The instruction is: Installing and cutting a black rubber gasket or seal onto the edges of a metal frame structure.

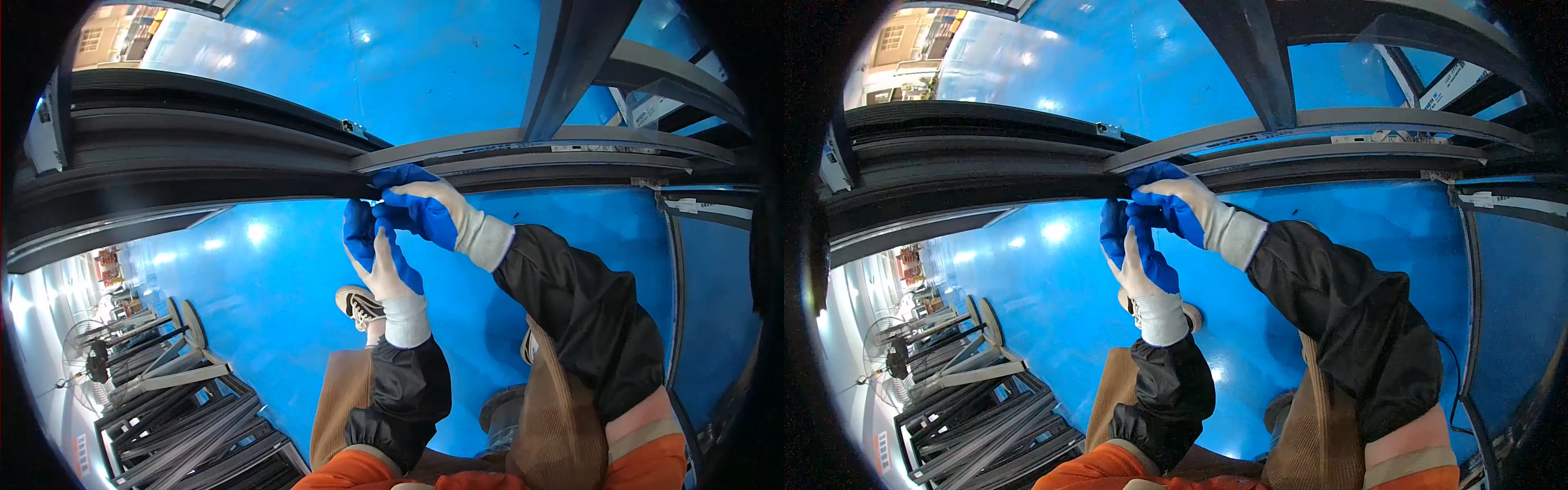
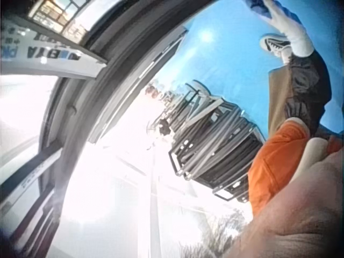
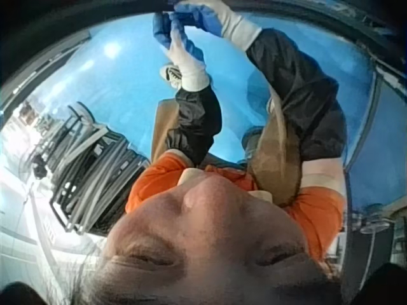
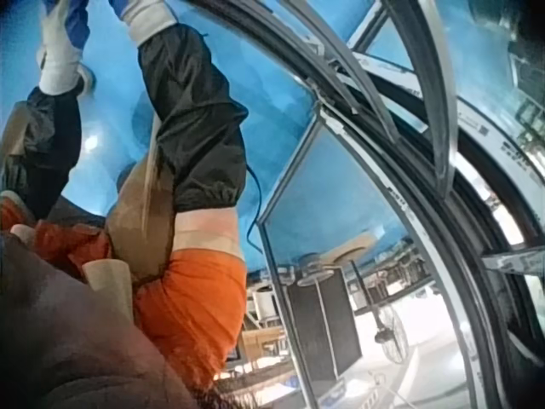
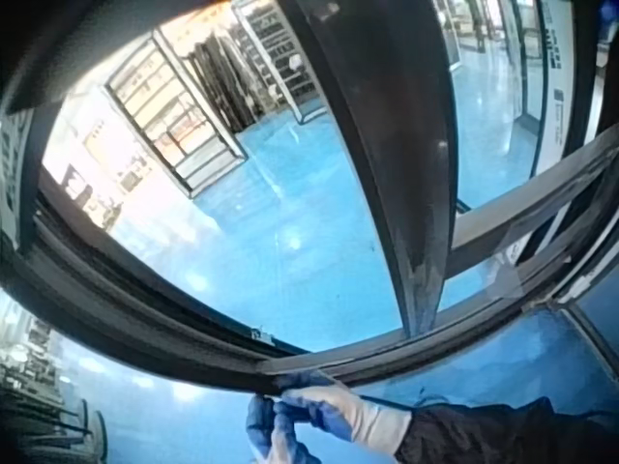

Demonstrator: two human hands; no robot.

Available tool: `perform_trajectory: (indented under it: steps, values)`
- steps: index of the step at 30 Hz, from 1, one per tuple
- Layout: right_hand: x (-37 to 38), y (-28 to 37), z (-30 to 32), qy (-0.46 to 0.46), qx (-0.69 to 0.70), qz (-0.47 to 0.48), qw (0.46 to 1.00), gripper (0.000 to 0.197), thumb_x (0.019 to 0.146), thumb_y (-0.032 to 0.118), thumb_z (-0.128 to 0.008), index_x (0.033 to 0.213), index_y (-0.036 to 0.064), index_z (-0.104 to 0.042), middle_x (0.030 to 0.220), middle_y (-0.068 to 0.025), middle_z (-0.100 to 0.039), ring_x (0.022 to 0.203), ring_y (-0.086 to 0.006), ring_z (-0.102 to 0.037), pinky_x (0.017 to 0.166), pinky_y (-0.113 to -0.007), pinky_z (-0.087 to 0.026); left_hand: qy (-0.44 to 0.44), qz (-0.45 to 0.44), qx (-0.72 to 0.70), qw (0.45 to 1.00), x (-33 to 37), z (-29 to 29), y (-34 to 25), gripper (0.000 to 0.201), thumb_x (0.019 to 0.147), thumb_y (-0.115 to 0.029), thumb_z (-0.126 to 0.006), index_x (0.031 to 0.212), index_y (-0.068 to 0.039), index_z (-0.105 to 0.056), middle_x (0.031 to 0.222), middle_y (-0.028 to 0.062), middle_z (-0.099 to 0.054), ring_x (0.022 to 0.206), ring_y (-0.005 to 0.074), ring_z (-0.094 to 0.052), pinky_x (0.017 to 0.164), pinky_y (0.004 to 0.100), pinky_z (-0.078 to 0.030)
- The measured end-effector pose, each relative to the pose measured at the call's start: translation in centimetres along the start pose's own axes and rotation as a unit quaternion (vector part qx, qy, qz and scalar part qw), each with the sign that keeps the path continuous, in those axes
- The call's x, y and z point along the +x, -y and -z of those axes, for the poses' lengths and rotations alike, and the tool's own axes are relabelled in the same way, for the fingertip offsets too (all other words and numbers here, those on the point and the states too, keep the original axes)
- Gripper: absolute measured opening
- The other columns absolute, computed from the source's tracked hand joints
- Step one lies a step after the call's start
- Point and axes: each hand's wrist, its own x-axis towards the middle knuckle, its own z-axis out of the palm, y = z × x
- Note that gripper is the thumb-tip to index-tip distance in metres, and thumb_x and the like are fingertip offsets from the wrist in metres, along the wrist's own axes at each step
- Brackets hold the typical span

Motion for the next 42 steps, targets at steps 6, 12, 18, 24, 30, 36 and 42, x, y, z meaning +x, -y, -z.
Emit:
perform_trajectory:
  steps: [6, 12, 18, 24, 30, 36, 42]
  values:
    - [-2.2, 3.5, -2.1, -0.070, -0.366, 0.033, 0.927, 0.026, 0.084, 0.013, -0.064, 0.108, 0.0039, -0.060, 0.097, -0.0064, -0.065, 0.090, -0.0160, -0.062, 0.081, -0.028, -0.052, 0.084, -0.104, 0.074, 0.988, 0.0, -0.6, -0.2, 0.034, 0.093, -0.008, -0.049, 0.124, 0.005, -0.044, 0.119, 0.0171, -0.055, 0.106, 0.0250, -0.057, 0.093, 0.0325, -0.047]
    - [-2.5, 5.7, -7.4, -0.091, -0.758, 0.107, 0.637, 0.041, 0.079, 0.025, -0.066, 0.114, 0.0054, -0.057, 0.111, -0.0170, -0.058, 0.102, -0.0337, -0.058, 0.086, -0.040, -0.049, -0.031, 0.066, -0.086, 0.994, 0.3, -1.5, -0.3, 0.047, 0.082, 0.005, -0.058, 0.126, 0.001, -0.045, 0.124, 0.0137, -0.049, 0.114, 0.0220, -0.050, 0.095, 0.0345, -0.042]
    - [0.9, 6.1, -9.2, -0.018, -0.815, 0.169, 0.553, 0.046, 0.079, 0.038, -0.066, 0.110, 0.0070, -0.055, 0.098, -0.0132, -0.062, 0.087, -0.0309, -0.063, 0.078, -0.040, -0.052, -0.066, -0.298, 0.198, 0.931, 1.4, -0.7, 2.8, 0.063, 0.066, 0.000, -0.075, 0.122, -0.002, -0.045, 0.121, 0.0129, -0.045, 0.109, 0.0242, -0.045, 0.090, 0.0358, -0.040]
    - [3.4, 7.0, -8.7, 0.008, -0.812, 0.146, 0.564, 0.044, 0.078, 0.042, -0.067, 0.105, 0.0071, -0.058, 0.093, -0.0130, -0.064, 0.084, -0.0293, -0.064, 0.077, -0.037, -0.053, -0.065, -0.129, 0.089, 0.985, 2.8, -0.1, 2.0, 0.065, 0.068, 0.004, -0.071, 0.125, -0.003, -0.040, 0.120, 0.0133, -0.044, 0.112, 0.0244, -0.045, 0.094, 0.0356, -0.037]
    - [3.9, 7.4, -7.5, 0.021, -0.780, 0.129, 0.612, 0.047, 0.081, 0.048, -0.064, 0.114, 0.0154, -0.056, 0.103, -0.0084, -0.065, 0.094, -0.0246, -0.065, 0.088, -0.037, -0.053, -0.013, -0.047, 0.206, 0.977, 4.9, 2.3, 1.7, 0.074, 0.065, 0.000, -0.076, 0.129, -0.002, -0.039, 0.117, 0.0142, -0.047, 0.105, 0.0276, -0.051, 0.093, 0.0398, -0.041]
    - [3.7, 7.6, -8.4, 0.011, -0.799, 0.072, 0.596, 0.051, 0.080, 0.052, -0.063, 0.116, 0.0171, -0.055, 0.106, -0.0067, -0.063, 0.097, -0.0244, -0.063, 0.091, -0.038, -0.051, 0.021, -0.082, 0.393, 0.916, 6.4, 1.6, -0.9, 0.081, 0.072, -0.011, -0.077, 0.137, 0.006, -0.031, 0.128, 0.0217, -0.046, 0.117, 0.0308, -0.048, 0.100, 0.0389, -0.038]
    - [4.3, 6.3, -6.7, 0.006, -0.780, 0.164, 0.604, 0.050, 0.073, 0.043, -0.071, 0.109, 0.0111, -0.058, 0.101, -0.0099, -0.065, 0.090, -0.0274, -0.064, 0.084, -0.037, -0.054, 0.075, -0.139, 0.436, 0.886, 7.6, 2.7, -0.6, 0.073, 0.070, -0.010, -0.076, 0.130, 0.009, -0.039, 0.120, 0.0222, -0.051, 0.111, 0.0305, -0.052, 0.096, 0.0389, -0.041]
